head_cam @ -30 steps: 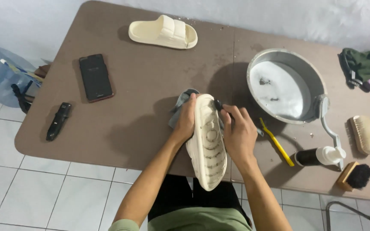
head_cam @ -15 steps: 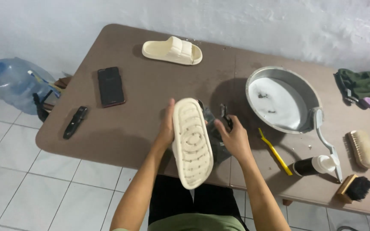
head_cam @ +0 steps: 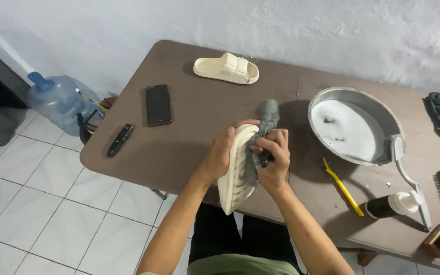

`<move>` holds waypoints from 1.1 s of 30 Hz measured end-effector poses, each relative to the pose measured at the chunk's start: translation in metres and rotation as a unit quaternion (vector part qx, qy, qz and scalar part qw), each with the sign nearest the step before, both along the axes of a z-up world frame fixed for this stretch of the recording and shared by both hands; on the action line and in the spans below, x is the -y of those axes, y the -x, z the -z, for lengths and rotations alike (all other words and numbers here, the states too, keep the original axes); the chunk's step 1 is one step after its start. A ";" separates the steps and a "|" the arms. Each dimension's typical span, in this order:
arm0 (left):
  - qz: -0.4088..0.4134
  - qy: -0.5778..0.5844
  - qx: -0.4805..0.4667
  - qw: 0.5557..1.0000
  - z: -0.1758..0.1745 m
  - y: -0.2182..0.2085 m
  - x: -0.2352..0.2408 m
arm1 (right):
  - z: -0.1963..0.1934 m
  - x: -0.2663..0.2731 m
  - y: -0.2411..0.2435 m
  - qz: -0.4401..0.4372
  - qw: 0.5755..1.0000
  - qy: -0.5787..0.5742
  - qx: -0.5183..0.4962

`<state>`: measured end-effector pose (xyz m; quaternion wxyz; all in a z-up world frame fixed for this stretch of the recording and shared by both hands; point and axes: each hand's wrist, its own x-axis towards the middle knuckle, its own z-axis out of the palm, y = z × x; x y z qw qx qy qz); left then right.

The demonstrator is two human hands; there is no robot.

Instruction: The person scrubs a white slipper with a brush dipped in soapy water, focusing on the sole and edges. They wipe the slipper with a cloth and continue scrubbing different areas of the sole and upper part.

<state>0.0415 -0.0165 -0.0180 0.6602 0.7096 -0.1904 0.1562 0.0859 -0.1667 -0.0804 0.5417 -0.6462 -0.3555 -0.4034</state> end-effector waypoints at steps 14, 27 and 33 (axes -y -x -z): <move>-0.060 -0.067 0.199 0.976 0.011 -0.030 -0.004 | -0.051 -0.043 0.036 0.156 0.976 -0.025 -0.146; -0.047 -0.066 0.150 0.985 0.020 -0.025 0.008 | -0.052 -0.032 0.038 0.173 0.968 0.009 -0.180; -0.064 -0.062 0.121 0.989 0.007 0.000 0.022 | -0.094 -0.012 -0.002 0.146 0.985 -0.013 -0.096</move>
